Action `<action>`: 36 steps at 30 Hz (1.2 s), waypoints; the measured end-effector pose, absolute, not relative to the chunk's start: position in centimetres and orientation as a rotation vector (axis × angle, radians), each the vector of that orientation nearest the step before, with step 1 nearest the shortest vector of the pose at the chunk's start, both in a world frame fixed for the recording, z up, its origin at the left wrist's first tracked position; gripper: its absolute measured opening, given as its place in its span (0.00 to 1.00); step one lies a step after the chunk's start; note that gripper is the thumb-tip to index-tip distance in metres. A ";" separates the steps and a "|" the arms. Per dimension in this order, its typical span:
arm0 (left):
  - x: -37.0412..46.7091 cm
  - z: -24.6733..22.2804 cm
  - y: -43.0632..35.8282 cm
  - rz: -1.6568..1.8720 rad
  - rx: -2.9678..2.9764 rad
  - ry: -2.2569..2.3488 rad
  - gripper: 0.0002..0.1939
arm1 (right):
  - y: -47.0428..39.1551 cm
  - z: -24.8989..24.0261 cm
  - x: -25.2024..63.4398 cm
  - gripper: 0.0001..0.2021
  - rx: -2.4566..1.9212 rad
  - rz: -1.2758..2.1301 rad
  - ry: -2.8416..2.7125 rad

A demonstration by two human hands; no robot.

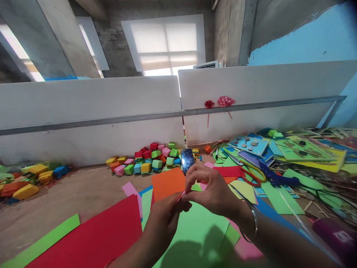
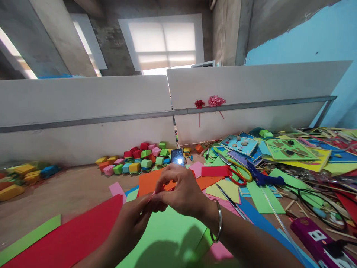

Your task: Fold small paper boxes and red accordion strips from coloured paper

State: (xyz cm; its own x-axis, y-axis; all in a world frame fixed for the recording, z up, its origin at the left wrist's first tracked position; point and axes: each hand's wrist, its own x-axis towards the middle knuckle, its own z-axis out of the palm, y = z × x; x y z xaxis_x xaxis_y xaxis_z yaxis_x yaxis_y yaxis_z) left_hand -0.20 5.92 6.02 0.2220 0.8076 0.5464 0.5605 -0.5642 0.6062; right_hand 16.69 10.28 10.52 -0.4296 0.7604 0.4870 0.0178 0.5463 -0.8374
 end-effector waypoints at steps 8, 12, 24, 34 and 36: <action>0.2 5.4 5.7 1.248 2.171 1.254 0.13 | 10.7 9.9 16.1 0.08 -0.554 1.268 -1.724; 0.2 5.2 5.9 1.185 2.101 1.260 0.14 | 10.6 10.1 16.1 0.07 -0.604 1.314 -1.679; 0.8 6.6 5.1 0.977 1.514 1.108 0.24 | 10.5 10.3 16.3 0.02 -0.640 1.168 -1.843; -1.0 7.4 6.9 0.963 1.125 1.134 0.26 | 13.7 9.3 16.7 0.05 -0.809 1.040 -1.691; -1.7 7.3 7.4 0.931 1.117 1.179 0.25 | 14.7 8.8 17.0 0.04 -0.857 1.105 -1.777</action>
State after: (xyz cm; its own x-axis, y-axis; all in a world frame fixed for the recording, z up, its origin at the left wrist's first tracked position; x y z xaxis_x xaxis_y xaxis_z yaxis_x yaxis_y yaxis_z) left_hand -1.66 7.44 7.30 0.1649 0.9623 -0.2165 0.0122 0.2175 0.9760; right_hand 17.00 14.74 8.76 -0.4020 0.8641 0.3029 0.1105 0.3741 -0.9208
